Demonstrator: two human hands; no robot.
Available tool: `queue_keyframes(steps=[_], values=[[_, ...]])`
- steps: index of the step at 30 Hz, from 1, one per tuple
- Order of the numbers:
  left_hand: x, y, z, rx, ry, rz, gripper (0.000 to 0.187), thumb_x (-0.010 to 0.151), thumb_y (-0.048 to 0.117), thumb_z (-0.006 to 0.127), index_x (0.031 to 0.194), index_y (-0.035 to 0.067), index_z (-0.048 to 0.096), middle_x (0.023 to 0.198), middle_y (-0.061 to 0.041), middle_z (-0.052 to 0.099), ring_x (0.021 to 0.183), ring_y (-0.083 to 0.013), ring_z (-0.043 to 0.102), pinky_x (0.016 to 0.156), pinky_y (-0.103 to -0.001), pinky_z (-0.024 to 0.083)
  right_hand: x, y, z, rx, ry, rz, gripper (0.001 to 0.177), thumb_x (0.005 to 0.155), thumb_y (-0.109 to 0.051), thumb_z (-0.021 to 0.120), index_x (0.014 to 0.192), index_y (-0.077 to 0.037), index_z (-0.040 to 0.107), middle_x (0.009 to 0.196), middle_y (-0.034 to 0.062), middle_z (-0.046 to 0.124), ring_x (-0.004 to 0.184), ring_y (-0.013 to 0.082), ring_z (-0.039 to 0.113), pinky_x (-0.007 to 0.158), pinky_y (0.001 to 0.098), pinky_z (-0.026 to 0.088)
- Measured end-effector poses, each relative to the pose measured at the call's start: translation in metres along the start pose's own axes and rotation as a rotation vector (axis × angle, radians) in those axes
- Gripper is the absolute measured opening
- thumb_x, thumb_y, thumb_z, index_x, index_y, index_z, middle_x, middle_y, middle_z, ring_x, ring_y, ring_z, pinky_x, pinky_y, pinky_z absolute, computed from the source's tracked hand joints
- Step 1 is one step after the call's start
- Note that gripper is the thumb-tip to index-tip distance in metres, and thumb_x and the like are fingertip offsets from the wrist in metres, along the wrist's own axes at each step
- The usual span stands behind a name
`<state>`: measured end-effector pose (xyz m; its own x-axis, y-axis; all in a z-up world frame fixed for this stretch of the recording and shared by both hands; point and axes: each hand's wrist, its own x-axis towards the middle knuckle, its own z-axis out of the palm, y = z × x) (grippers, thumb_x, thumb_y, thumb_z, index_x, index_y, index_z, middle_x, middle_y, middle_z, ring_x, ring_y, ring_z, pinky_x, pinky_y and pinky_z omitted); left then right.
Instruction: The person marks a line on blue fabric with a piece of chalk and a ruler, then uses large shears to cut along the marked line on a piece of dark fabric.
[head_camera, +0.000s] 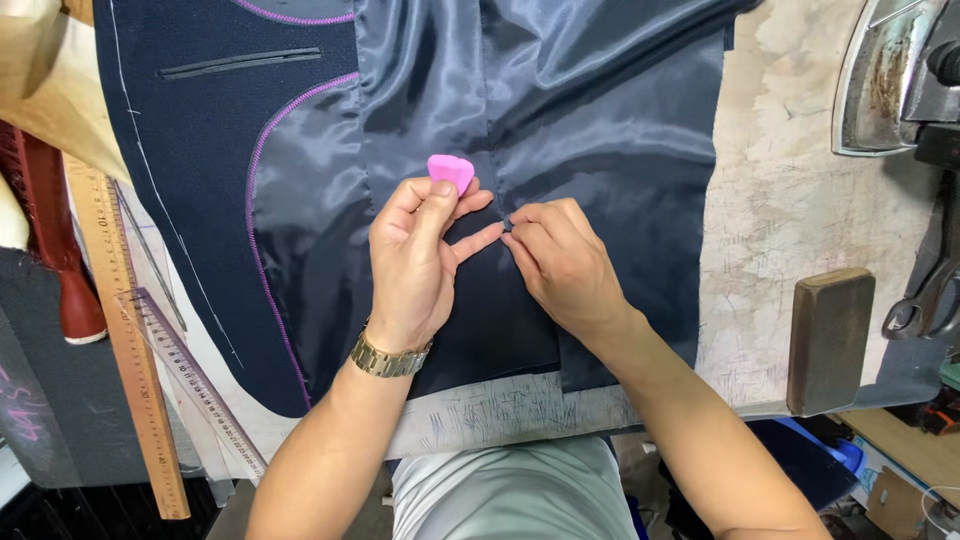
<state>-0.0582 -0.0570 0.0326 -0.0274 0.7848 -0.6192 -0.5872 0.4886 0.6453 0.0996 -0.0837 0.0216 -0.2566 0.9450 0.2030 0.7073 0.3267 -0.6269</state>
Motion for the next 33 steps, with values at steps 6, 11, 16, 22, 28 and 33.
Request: queue_keyframes(steps=[6,11,16,22,28,33], values=[[0.002,0.006,0.002,-0.005,-0.013,0.003,0.019,0.1,0.017,0.064,0.102,-0.003,0.063,0.102,-0.018,0.073,0.096,-0.025,0.076,0.078,-0.06,0.066,-0.003,-0.001,0.006,-0.089,0.046,-0.024,0.004,0.091,0.01,0.074,0.09,0.007,0.072,0.088,0.0141,0.064,0.082,0.0262,0.063,0.078,0.034,0.061],[0.011,-0.005,-0.011,0.327,-0.07,0.133,0.014,0.096,0.012,0.07,0.095,-0.001,0.069,0.082,-0.015,0.072,0.074,-0.0198,0.075,0.066,-0.044,0.068,0.008,-0.014,0.005,-0.106,0.056,0.083,0.008,0.091,0.014,0.071,0.085,0.009,0.069,0.082,0.0104,0.061,0.08,0.0207,0.06,0.078,0.0279,0.057],[0.014,-0.003,-0.017,0.793,-0.171,0.387,0.006,0.086,0.001,0.081,0.085,0.001,0.075,0.071,-0.011,0.074,0.058,-0.0161,0.074,0.051,-0.027,0.064,-0.008,0.012,0.018,-0.047,0.116,-0.013,0.008,0.09,0.006,0.075,0.085,0.0,0.073,0.086,0.0054,0.068,0.08,0.019,0.065,0.07,0.0253,0.058],[0.022,-0.002,-0.017,0.913,-0.25,0.522,0.014,0.086,-0.004,0.071,0.099,-0.001,0.074,0.069,-0.012,0.068,0.06,-0.0159,0.069,0.046,-0.026,0.059,-0.005,0.01,0.017,-0.029,0.152,0.038,0.017,0.088,0.008,0.074,0.078,-0.005,0.07,0.08,0.0006,0.066,0.075,0.0182,0.063,0.064,0.0241,0.055],[0.034,0.003,-0.013,1.122,-0.42,0.675,0.019,0.095,0.005,0.066,0.113,0.005,0.073,0.076,-0.01,0.063,0.072,-0.0284,0.067,0.067,-0.041,0.058,-0.004,0.013,0.016,-0.017,0.127,0.039,0.015,0.089,0.007,0.075,0.079,-0.004,0.07,0.083,0.0017,0.069,0.078,0.019,0.064,0.066,0.026,0.055],[0.039,0.008,-0.009,1.152,-0.52,0.664,0.021,0.097,0.001,0.06,0.11,0.004,0.076,0.08,-0.015,0.065,0.078,-0.0338,0.068,0.068,-0.04,0.058,0.0,0.01,0.012,0.028,0.141,0.019,0.019,0.088,0.012,0.073,0.077,-0.002,0.067,0.079,0.0059,0.066,0.077,0.0238,0.066,0.066,0.0295,0.056]])
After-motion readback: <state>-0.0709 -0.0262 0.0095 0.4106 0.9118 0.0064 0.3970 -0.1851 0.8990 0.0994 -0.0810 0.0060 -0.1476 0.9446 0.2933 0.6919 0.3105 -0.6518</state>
